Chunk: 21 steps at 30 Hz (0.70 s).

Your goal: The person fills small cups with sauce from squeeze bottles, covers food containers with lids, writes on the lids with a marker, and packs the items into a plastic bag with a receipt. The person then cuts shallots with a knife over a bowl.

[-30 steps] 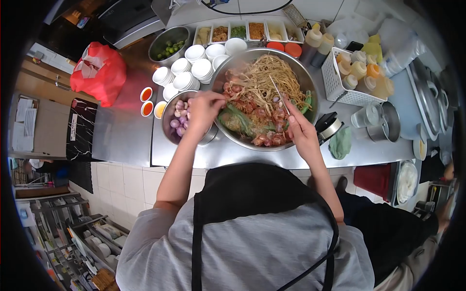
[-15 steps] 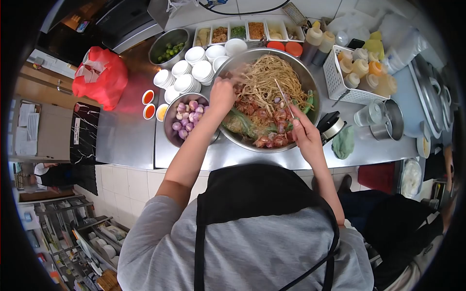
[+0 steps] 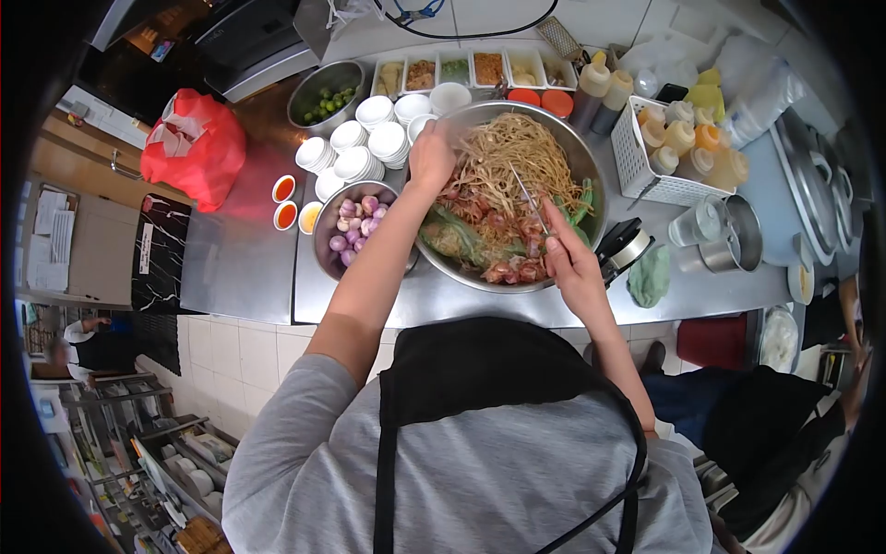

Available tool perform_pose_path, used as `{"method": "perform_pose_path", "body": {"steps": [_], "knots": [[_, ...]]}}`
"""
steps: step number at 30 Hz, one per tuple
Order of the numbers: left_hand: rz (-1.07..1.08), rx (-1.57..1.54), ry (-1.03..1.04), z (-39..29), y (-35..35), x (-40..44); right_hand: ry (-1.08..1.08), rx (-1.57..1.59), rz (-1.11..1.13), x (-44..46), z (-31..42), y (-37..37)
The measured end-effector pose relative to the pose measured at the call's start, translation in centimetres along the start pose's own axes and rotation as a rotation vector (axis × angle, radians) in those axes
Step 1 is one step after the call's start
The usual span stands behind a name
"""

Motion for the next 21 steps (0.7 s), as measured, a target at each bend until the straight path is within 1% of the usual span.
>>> {"method": "perform_pose_path", "body": {"steps": [1,2,3,4,6,7,9,10,12,13,15,16,18,19,21], "knots": [[-0.006,0.0,0.0,-0.2,-0.2,0.3,0.043,0.026,0.003,0.0,0.3,0.1],[0.076,0.032,0.027,-0.5,-0.4,0.4,0.038,0.024,0.007,-0.1,0.4,0.1],[0.158,0.065,0.052,-0.6,-0.4,0.5,0.079,0.042,0.021,-0.1,0.3,0.1],[0.153,0.065,0.048,-0.6,-0.2,0.5,0.121,0.059,0.035,-0.2,0.2,0.1],[0.077,0.145,0.078,-0.9,-0.1,0.3,0.116,0.032,0.033,-0.3,0.2,-0.2],[0.078,0.144,0.076,-0.9,-0.3,0.1,0.113,0.009,0.025,-0.4,0.1,-0.4],[0.182,0.068,0.03,-0.7,-0.9,-0.6,0.133,0.016,0.02,-0.6,0.5,-0.7],[0.187,0.07,0.028,-0.4,-0.9,-1.2,0.15,0.023,0.014,-0.8,0.6,-0.9],[0.154,0.11,0.151,-0.1,-1.3,-2.3,0.153,0.028,0.016,-0.9,0.4,-1.0],[0.153,0.113,0.144,-0.2,-1.6,-2.9,0.151,0.03,0.018,-0.9,0.3,-1.0],[0.058,0.05,0.165,-0.9,-2.7,-4.5,0.133,0.044,0.014,-1.0,0.5,-1.0],[0.057,0.053,0.158,-1.7,-3.0,-5.5,0.114,0.056,0.001,-0.9,0.5,-1.0],[0.034,-0.112,0.091,-3.2,-3.1,-7.6,0.098,0.048,0.003,-0.8,0.1,-1.0],[0.031,-0.111,0.082,-3.2,-3.1,-8.4,0.117,0.061,0.002,-0.8,0.0,-1.0],[0.14,-0.228,0.041,-2.8,-2.5,-9.6,0.122,0.073,0.01,-0.7,-0.2,-0.8]]}}
Point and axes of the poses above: each hand's wrist, its own x-axis towards the middle knuckle, its own y-axis out of the palm, z = x × y, the point moved 1 cm from there along x, towards the middle knuckle, and after that the axes turned 8 degrees about z, right-handed, at the moved point
